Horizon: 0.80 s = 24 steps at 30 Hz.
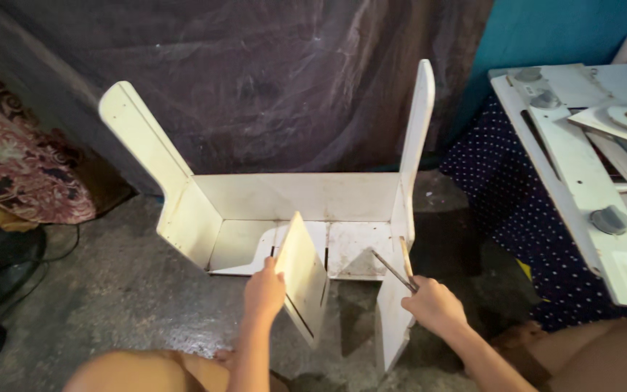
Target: The person assembles a white wooden toy kitchen unit on the floor. They use a screwdriver to attach side panels and internal dividers, then place a circular component into a compartment. The person continues to secure the structure with screws.
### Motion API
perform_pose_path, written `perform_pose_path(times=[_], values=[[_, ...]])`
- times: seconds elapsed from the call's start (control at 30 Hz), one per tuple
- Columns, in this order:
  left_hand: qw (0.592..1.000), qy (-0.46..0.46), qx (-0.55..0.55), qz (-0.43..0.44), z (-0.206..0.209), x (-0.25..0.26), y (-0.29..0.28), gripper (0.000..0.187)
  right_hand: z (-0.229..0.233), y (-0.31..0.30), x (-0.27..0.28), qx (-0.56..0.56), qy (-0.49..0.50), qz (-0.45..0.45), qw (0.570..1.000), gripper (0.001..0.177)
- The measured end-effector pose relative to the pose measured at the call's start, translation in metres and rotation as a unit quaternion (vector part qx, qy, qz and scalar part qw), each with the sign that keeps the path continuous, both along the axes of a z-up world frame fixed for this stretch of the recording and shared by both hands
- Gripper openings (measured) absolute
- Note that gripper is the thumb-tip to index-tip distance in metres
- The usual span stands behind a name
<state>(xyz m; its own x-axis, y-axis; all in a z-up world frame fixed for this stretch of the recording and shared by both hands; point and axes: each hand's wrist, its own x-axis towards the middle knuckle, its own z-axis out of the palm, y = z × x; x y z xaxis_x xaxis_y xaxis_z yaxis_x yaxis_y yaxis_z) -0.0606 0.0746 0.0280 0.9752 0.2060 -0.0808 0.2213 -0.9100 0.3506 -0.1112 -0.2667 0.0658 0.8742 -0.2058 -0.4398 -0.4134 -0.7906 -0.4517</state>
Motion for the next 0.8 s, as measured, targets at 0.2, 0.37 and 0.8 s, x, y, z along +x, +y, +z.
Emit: perform_pose_path(times=[0.2, 0.37, 0.8], values=[[0.999, -0.013, 0.016, -0.031, -0.015, 0.002, -0.040, 0.036, -0.003, -0.009, -0.004, -0.002, -0.009, 0.010, 1.000, 0.039], [0.999, -0.029, 0.025, -0.018, -0.026, -0.008, -0.057, 0.032, -0.007, -0.005, -0.007, -0.009, -0.017, 0.020, 1.000, 0.039], [0.993, -0.102, -0.043, 0.041, -0.040, -0.044, -0.082, 0.025, -0.007, 0.003, -0.003, -0.010, -0.013, 0.016, 1.000, 0.046]])
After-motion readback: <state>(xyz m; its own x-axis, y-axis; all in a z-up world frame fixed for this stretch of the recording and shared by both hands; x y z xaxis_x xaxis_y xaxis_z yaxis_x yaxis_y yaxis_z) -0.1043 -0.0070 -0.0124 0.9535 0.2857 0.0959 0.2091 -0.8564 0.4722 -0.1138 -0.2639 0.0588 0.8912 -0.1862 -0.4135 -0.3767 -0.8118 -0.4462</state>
